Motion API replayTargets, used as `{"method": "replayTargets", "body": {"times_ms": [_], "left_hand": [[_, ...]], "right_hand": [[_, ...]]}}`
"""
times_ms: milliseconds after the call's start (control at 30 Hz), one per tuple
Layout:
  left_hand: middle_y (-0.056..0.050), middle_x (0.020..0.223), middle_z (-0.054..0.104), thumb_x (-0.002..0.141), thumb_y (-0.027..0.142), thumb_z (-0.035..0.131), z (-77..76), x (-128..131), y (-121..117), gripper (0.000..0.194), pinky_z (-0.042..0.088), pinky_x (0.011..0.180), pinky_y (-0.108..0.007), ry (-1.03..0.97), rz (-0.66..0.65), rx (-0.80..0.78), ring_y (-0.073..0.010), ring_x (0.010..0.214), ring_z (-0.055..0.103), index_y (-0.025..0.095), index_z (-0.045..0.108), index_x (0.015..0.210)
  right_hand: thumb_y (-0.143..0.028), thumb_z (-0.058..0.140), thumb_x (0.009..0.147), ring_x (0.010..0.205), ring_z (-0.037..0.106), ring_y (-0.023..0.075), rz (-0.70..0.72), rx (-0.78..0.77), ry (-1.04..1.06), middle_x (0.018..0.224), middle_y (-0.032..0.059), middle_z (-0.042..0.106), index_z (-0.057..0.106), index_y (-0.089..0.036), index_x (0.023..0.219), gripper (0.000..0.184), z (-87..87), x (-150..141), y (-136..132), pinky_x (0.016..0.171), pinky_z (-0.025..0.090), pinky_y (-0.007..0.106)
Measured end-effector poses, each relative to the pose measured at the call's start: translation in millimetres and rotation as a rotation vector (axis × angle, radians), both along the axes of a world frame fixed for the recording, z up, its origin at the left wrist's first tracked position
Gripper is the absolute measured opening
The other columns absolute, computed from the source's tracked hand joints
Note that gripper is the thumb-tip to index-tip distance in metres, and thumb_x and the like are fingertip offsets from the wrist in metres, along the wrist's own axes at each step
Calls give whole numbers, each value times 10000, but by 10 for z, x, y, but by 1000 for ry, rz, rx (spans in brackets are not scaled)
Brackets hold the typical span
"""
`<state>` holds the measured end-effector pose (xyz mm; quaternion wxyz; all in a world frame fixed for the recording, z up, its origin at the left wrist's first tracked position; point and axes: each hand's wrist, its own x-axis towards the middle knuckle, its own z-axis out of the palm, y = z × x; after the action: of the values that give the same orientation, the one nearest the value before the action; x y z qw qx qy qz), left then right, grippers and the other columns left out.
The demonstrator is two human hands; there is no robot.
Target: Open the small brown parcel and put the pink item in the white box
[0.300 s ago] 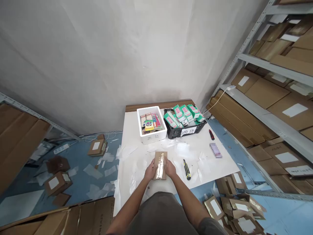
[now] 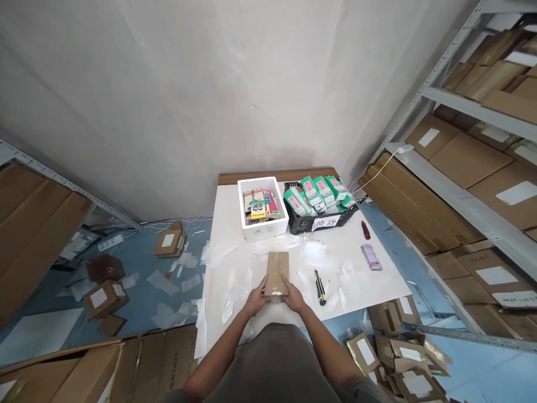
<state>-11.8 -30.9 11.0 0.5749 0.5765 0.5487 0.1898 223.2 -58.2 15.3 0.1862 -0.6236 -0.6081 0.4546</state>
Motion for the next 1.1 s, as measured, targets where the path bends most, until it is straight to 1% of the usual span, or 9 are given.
{"method": "replayTargets", "body": {"times_ms": [100, 167, 333, 467, 567, 700, 867, 967, 1100], "left_hand": [[-77, 1262, 754, 869, 480, 694, 177, -38, 230, 875, 541, 1026, -404, -69, 129, 101, -253, 1153, 706, 263, 327, 1634], [-80, 1309, 732, 885, 503, 679, 273, -26, 381, 825, 547, 1016, -383, -65, 167, 149, -253, 1215, 675, 262, 374, 1612], [-121, 1419, 665, 979, 527, 556, 320, 183, 572, 737, 522, 1034, -378, 16, 263, 65, -245, 1192, 688, 218, 351, 1616], [-110, 1619, 467, 979, 522, 552, 177, 265, 512, 765, 396, 1185, -397, 28, 231, 219, -266, 1470, 470, 238, 291, 1639], [-60, 1715, 296, 934, 419, 610, 25, 234, 392, 837, 295, 1256, -380, -46, 85, 316, -243, 1577, 281, 273, 221, 1660], [-62, 1580, 506, 920, 324, 567, 37, 190, 346, 762, 391, 1198, -381, -42, 118, 331, -241, 1442, 491, 291, 309, 1636], [-62, 1428, 642, 938, 461, 576, 287, 173, 526, 801, 561, 939, -353, -51, 297, 269, -210, 1036, 696, 319, 244, 1653], [-97, 1420, 656, 906, 449, 622, 260, 257, 546, 882, 546, 948, -360, -17, 270, 119, -225, 1011, 700, 259, 211, 1663], [-148, 1543, 550, 867, 387, 659, 136, 334, 442, 987, 481, 1071, -399, 122, 121, 33, -302, 1294, 607, 194, 122, 1672]], "right_hand": [[-340, 568, 959, 1214, 671, 255, -67, 87, 88, 1387, 72, 680, 263, -320, 1656, 760, 246, 80, 260, 975, 535, 380], [-413, 508, 1007, 1090, 719, 247, -126, 90, 85, 1236, 70, 749, 272, -285, 1653, 699, 374, 91, 470, 942, 541, 372], [-495, 399, 1054, 1004, 737, 248, -256, -22, -66, 1125, 78, 774, 257, -218, 1662, 683, 403, -54, 833, 933, 535, 360], [-368, 444, 1020, 1211, 670, 250, -183, 158, -87, 1441, 71, 635, 220, -310, 1670, 690, 239, -172, 747, 1033, 514, 382], [-211, 551, 881, 1479, 435, 262, 5, 237, -86, 1608, 47, 456, 273, -329, 1655, 831, 74, -218, 510, 1165, 426, 411], [-175, 464, 932, 1303, 593, 240, -41, 226, -160, 1442, 77, 581, 158, -338, 1681, 826, 90, -168, 348, 1088, 488, 378], [-358, 381, 1054, 999, 699, 224, -139, 217, -168, 1257, 55, 698, 127, -327, 1684, 680, 418, -31, 641, 939, 545, 350], [-322, 414, 1034, 1123, 671, 230, -143, 152, -233, 1363, 76, 659, 139, -288, 1684, 707, 365, -55, 762, 1003, 515, 355], [-295, 469, 1008, 1336, 561, 271, -24, -10, -356, 1487, 132, 566, 269, -242, 1661, 684, 113, -135, 627, 1109, 439, 400]]}}
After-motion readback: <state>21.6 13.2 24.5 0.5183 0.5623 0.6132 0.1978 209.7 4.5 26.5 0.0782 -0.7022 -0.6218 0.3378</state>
